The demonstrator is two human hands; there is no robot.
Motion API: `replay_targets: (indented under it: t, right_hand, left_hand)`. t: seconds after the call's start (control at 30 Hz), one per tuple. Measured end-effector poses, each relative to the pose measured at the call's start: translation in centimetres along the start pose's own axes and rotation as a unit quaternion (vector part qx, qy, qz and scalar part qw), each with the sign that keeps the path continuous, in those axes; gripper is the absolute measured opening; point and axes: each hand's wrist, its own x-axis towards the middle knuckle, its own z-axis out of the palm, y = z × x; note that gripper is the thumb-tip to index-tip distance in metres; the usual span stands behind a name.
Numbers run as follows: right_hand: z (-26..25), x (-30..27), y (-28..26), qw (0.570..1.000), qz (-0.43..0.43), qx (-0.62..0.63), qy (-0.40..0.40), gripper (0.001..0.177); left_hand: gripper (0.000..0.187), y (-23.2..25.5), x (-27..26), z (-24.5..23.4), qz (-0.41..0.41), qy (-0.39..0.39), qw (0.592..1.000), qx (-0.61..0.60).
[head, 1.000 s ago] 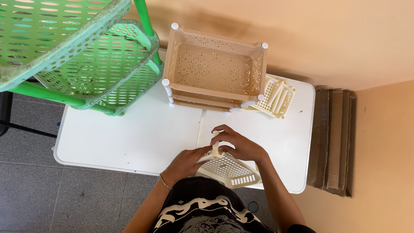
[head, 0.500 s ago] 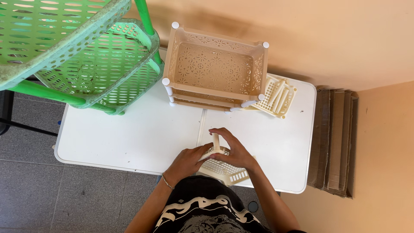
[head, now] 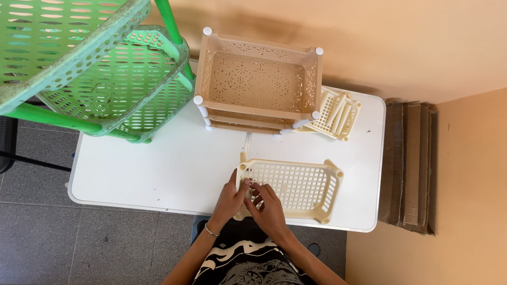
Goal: The person assembles a small plastic storage rack by inserting white cylindrical legs into the corner holes of beige and white plastic trays. They attach legs to multiple trays and stack them to form a two-tier rack on a white table.
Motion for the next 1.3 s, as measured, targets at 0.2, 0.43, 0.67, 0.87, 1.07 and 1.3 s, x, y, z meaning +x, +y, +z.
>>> replay_targets:
  t: [0.2,0.43,0.67,0.87,1.07,1.3]
  right_hand:
    - [-0.7,0.8,-2.4,1.0,0.01,-0.012,0.027,0.026]
    - [-4.6,-4.8,-0.7,0.973,-0.112,0.145,-0.138,0.023]
    - [-3.8,-4.6,1.4,0.938,-0.015,0.318,-0.139,0.025]
    - [-3.2,-3.4,0.9,0.941,-0.06,0.329,-0.059,0.027]
    - [-2.6,-3.5,1.3,0.934,-0.059,0.347,-0.065,0.025]
    - [-2.1,-4.9,1.1,0.904,-0.026,0.42,-0.068,0.081]
  left_hand:
    - [0.05,-0.4,-0.8,2.0,-0.012,0.017,0.999,0.034]
    - [0.05,1.6,-1.0,0.4,0.024,0.09,0.987,-0.133]
    - [0.036,5.3,-0.1,-0.2,-0.17,0.1,0.868,-0.455]
    - [0.033,4.5,0.1,1.1,-0.239,0.079,0.819,-0.516]
    - [0.033,3.7,-0.1,1.3,-0.218,0.087,0.824,-0.516]
    - [0.034,4.6,-0.5,2.7,-0.121,0.169,0.859,-0.467]
